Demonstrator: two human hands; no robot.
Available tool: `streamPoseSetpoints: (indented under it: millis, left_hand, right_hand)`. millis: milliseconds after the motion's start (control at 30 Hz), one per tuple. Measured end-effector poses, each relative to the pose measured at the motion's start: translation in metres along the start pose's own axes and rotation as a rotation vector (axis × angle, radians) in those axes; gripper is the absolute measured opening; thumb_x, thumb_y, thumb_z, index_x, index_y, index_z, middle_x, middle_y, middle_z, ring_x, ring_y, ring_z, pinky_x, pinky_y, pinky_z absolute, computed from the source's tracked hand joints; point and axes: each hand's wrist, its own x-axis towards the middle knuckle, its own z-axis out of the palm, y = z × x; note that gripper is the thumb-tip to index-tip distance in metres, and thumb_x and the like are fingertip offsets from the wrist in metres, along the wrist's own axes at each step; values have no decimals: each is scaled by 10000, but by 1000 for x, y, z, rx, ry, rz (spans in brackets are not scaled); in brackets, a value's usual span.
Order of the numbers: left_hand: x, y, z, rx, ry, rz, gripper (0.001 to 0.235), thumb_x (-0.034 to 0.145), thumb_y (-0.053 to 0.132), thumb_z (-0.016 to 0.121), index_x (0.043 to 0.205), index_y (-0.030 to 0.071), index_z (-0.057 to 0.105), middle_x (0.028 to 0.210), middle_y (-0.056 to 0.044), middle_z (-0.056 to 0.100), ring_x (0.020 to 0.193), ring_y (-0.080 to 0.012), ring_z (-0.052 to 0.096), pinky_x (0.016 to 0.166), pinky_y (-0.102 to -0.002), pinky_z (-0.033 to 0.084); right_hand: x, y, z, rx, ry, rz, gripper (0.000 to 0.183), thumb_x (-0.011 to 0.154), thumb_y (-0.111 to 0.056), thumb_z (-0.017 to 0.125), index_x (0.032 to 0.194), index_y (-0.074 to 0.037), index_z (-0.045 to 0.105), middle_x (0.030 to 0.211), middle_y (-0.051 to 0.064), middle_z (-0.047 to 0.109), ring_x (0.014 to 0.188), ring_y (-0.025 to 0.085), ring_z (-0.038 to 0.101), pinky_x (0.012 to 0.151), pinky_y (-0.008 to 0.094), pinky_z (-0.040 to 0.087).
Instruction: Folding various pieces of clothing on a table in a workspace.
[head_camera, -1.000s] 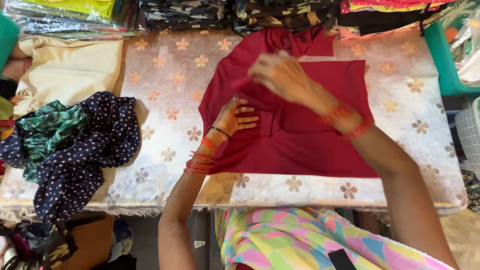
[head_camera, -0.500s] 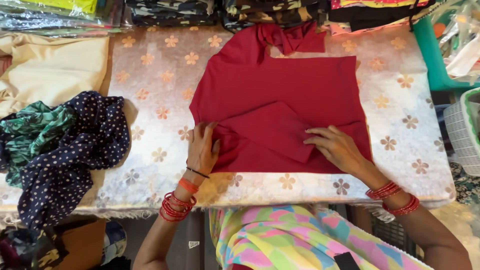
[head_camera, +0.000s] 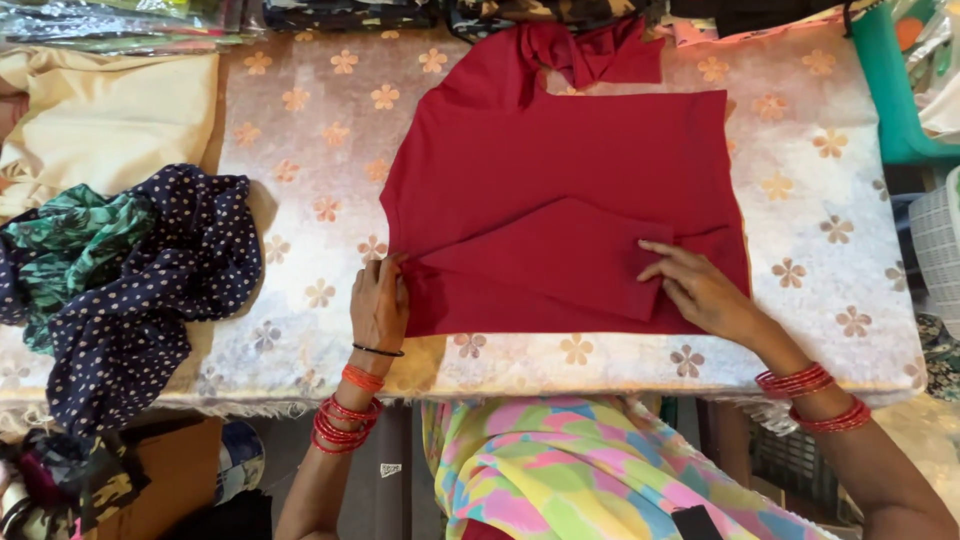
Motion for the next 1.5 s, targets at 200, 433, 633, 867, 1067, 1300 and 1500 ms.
streamPoseSetpoints:
  millis: [200,433,633,867,1067,1300,1500]
  left_hand:
    - [27,38,-11,113,43,149,615,767,-52,575,1371,57,552,1353,-178,598,1230,-379,539,1025,-507,407]
    - [38,80,34,47,-283,518,610,942,259,605,1527,155,463,1610,-127,408,1506,-343,357,1217,-564,257]
    - [2,51,37,255,-325,380,647,977,548,539,1564,307,416,1651,-88,323,1521,-381,263,1191,-666,177]
    - [-14,15,-12,432,-310,69,711,931,616,538,1565,324,404,1678,-130,285,1525,-371,209,1165,-702,97]
    - [-18,31,-11,218,-83,84,738,1051,530,502,1638,132,298,1712,-178,261,1600,-396,209,1260,-693,98]
    - [-28,33,9,286,-285,198,655,983,501,523,1584,276,396,1668,-142,318,1529,-373,283,1190,-659,174]
    - [-17,30,-9,413,-285,148,639,944,516,515,1529,270,443,1610,-110,380,1469,-351,348,1140,-701,156]
  right_hand:
    - [-1,-4,7,-571,123,7,434,783,124,507,1085,-125,693,1498,127,553,1413,392,495,1107,485,423]
    - [18,-14,48,-482,56,-221,498,965,-166,536,1458,-99,512,1578,172,431,1485,369,376,1211,517,291]
    - [-8,20,36,-750,-53,-72,642,973,-422,475,1572,-219,362,1646,152,305,1530,337,251,1237,567,133]
    - [-16,10,30,-681,15,-60,648,983,-448,458,1572,-193,363,1645,195,294,1529,367,246,1212,602,121]
    - [-31,9,13,-645,64,-4,726,993,-468,463,1602,-98,324,1642,248,285,1521,423,249,1216,598,160]
    - [-73,39,-9,-877,111,260,740,966,-521,473,1589,-143,338,1641,182,310,1537,371,281,1239,587,173]
    - [-75,58,-35,-613,184,176,651,1035,-454,468,1600,-138,396,1658,228,311,1528,442,253,1175,624,172]
